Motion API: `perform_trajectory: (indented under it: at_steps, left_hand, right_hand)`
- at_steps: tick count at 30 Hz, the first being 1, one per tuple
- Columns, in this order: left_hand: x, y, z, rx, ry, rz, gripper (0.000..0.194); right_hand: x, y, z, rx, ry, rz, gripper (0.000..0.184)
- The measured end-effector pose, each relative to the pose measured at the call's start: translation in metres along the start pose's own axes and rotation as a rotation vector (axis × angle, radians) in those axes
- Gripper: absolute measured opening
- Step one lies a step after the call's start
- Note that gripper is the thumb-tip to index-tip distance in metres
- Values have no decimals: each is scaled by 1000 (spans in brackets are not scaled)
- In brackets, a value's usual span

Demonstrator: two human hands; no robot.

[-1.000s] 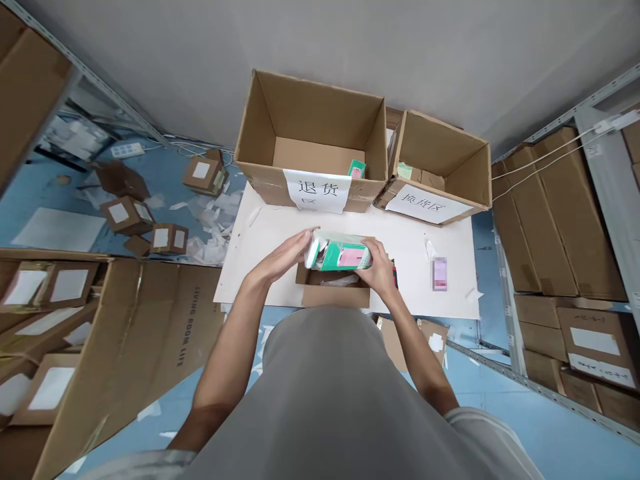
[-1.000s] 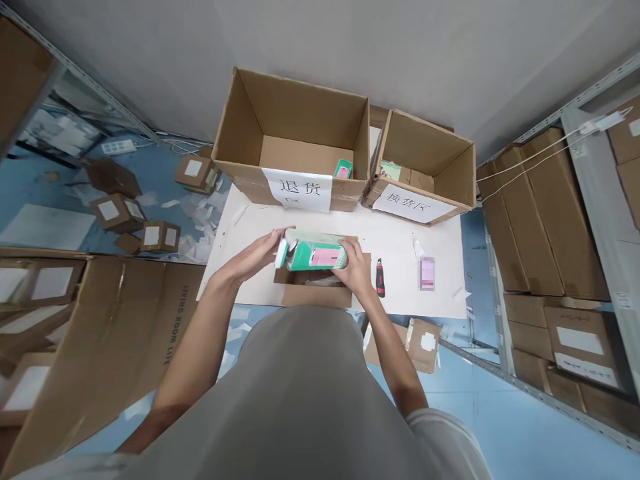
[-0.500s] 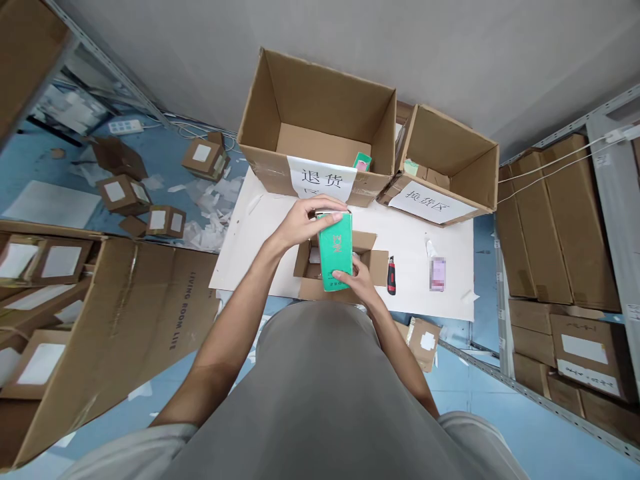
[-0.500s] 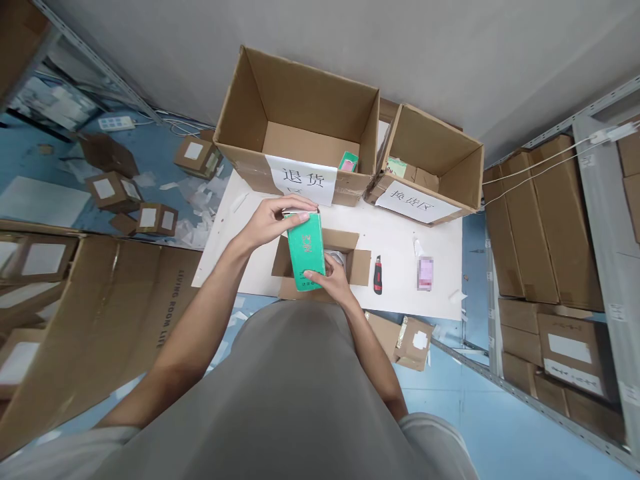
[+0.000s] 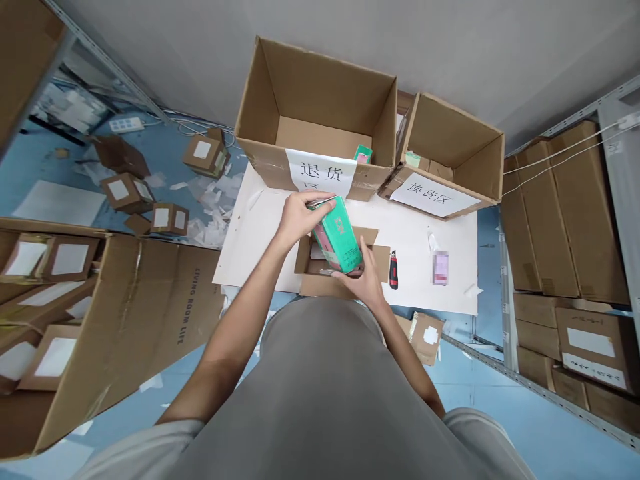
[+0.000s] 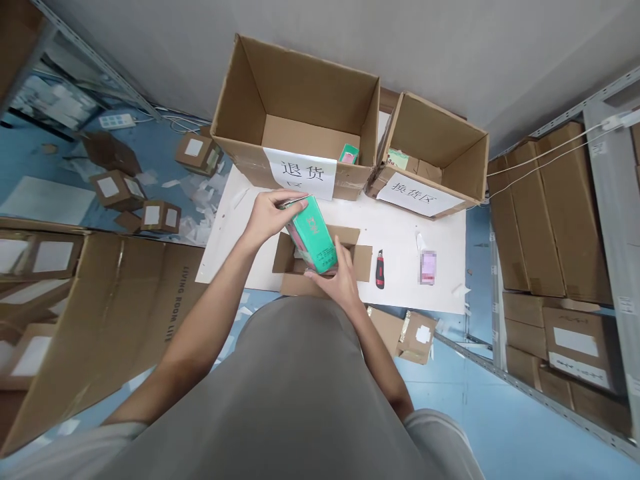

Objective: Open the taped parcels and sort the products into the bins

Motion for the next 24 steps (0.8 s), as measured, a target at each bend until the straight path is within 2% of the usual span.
perform_trajectory:
  at_steps: [2, 4, 7, 9, 12, 15, 17, 20, 24]
  left_hand:
    - [9, 4, -1, -44, -50, 17, 33]
    - [14, 10, -2, -57, -85, 24, 33]
    - [13, 15, -1, -69, -110, -15, 36]
    - [8, 15, -1, -52, -98, -8, 44]
    - [2, 13, -4, 21, -64, 106, 61]
    - [4, 9, -7, 85, -42, 245, 70]
    - [8, 11, -8, 133, -29, 334, 72]
    - [16, 20, -5, 201, -24, 453, 71]
    - [22, 32, 3, 243, -40, 524, 71]
  right_hand:
    - [4, -3, 3, -51, -32, 229, 118]
    - [5, -3, 4, -84, -42, 370, 102]
    - [-2, -4, 3, -135, 3, 357, 90]
    - [-5, -6, 3, -157, 15, 217, 92]
    - [-9, -7, 6, -137, 9, -160, 100]
    - [-16, 4, 7, 0, 89, -584, 93]
    - [-19, 14, 9, 114, 156, -789, 86]
    - [-16, 22, 8, 203, 171, -915, 80]
    - [-15, 26, 8, 232, 176, -950, 76]
Point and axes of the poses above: each hand's wrist, its own z-axis away from the middle knuckle, its own y-axis out of the palm, x = y × z, the point moved 8 cm from there along -z, towards the middle knuckle, and after that the axes turned 12 degrees about x, right-handed, at the moved point
